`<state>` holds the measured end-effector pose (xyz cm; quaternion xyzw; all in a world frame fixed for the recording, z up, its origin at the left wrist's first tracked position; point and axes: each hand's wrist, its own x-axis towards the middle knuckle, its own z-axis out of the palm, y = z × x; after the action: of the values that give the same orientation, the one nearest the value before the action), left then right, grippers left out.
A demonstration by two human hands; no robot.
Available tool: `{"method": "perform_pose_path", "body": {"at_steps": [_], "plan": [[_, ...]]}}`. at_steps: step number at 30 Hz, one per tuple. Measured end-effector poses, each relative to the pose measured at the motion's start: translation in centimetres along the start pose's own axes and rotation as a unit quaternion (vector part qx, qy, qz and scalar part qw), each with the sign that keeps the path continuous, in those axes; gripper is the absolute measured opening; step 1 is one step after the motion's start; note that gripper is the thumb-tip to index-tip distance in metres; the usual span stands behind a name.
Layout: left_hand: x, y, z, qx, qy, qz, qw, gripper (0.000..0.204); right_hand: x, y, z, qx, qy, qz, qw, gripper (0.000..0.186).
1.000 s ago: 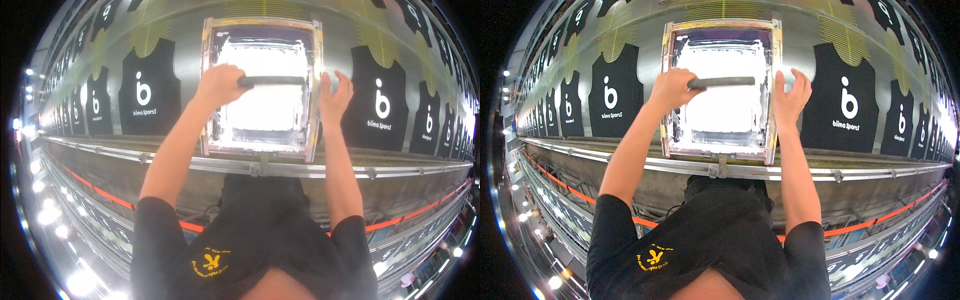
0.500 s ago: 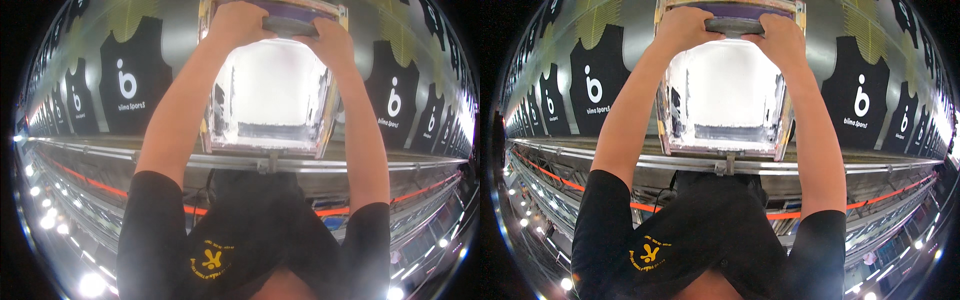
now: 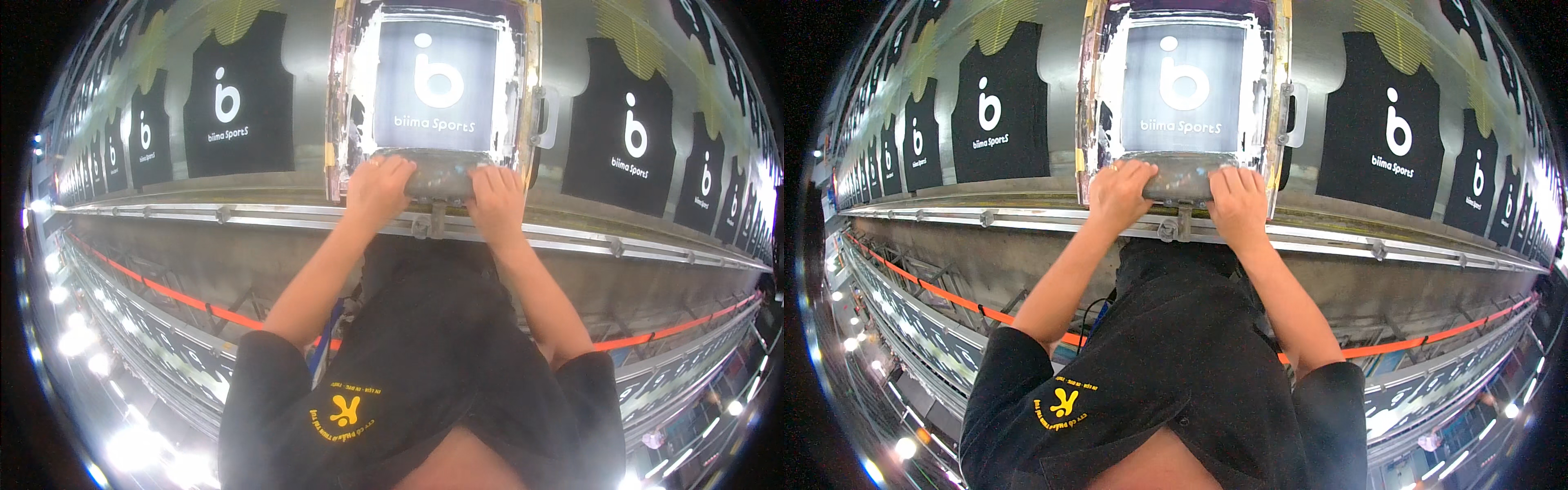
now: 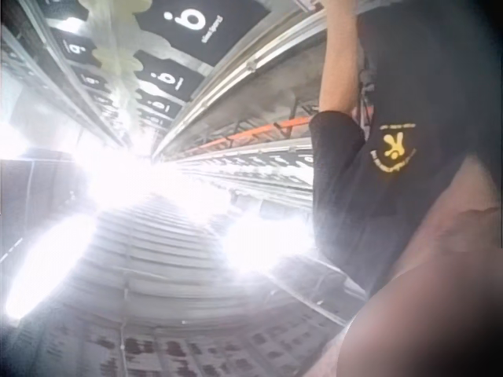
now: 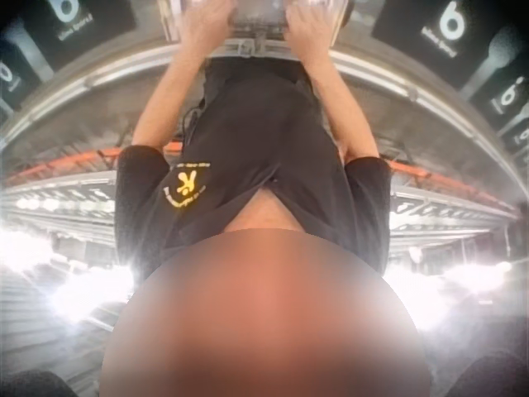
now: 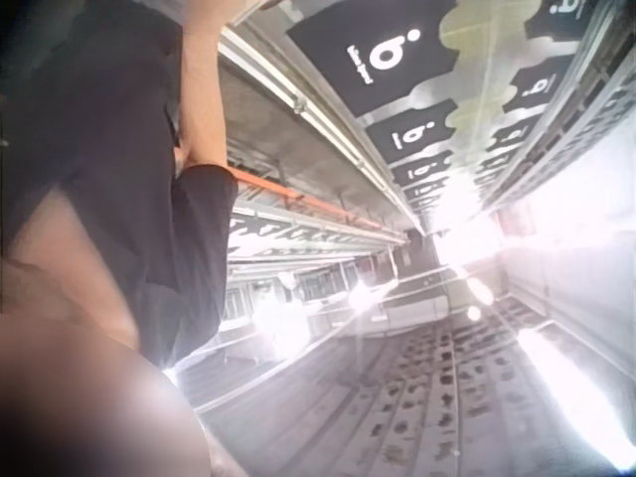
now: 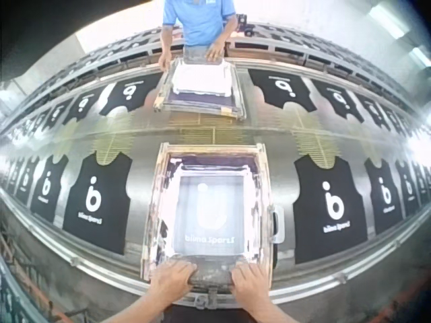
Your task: The person uses a squeegee to press ink through a screen onto a black t-shirt laid on a flat printing table. The person repeatedly pulls the squeegee across the screen, repositions the squeegee, and lifts the screen to check the printed logo on the shirt.
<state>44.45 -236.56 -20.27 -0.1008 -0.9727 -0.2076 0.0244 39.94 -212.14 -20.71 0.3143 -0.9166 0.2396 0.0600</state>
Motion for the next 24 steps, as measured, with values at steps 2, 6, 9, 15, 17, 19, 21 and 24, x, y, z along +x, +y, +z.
{"method": "perform_pose_path", "body": {"at_steps": [2,6,9,15,17,19,21,24], "plan": [[-2.5,1.2,0.5,0.014,0.011,-0.003,1.000,0.052,-2.1,-0.6,0.0,0.000,-0.034,0.003,0.999,0.049],[-3.0,2.7,-2.4,-0.011,-0.054,-0.005,0.998,0.048,-2.9,-2.2,-3.1,0.054,-0.100,0.012,0.993,0.044],[0.2,1.0,-4.2,-0.026,-0.096,0.011,0.995,0.032,0.7,-0.9,-4.8,0.070,-0.074,0.007,0.995,0.041],[17.9,-6.6,-4.5,0.055,-0.166,-0.005,0.985,0.049,15.7,7.0,-2.5,0.019,-0.115,0.058,0.992,0.041],[23.4,-8.9,-5.8,0.089,-0.119,0.049,0.988,0.041,21.6,9.3,-2.0,0.006,-0.120,0.105,0.987,0.048],[28.1,-11.3,-6.1,0.082,-0.130,0.020,0.988,0.052,26.4,10.9,-1.7,0.020,-0.097,0.126,0.987,0.054],[30.6,-11.6,-5.6,0.099,-0.131,0.010,0.986,0.052,27.9,12.7,0.3,0.013,-0.029,0.107,0.994,0.052],[30.5,-12.0,-5.0,0.075,-0.088,0.012,0.993,0.045,27.5,12.9,1.5,-0.014,-0.022,0.111,0.993,0.051]]}}
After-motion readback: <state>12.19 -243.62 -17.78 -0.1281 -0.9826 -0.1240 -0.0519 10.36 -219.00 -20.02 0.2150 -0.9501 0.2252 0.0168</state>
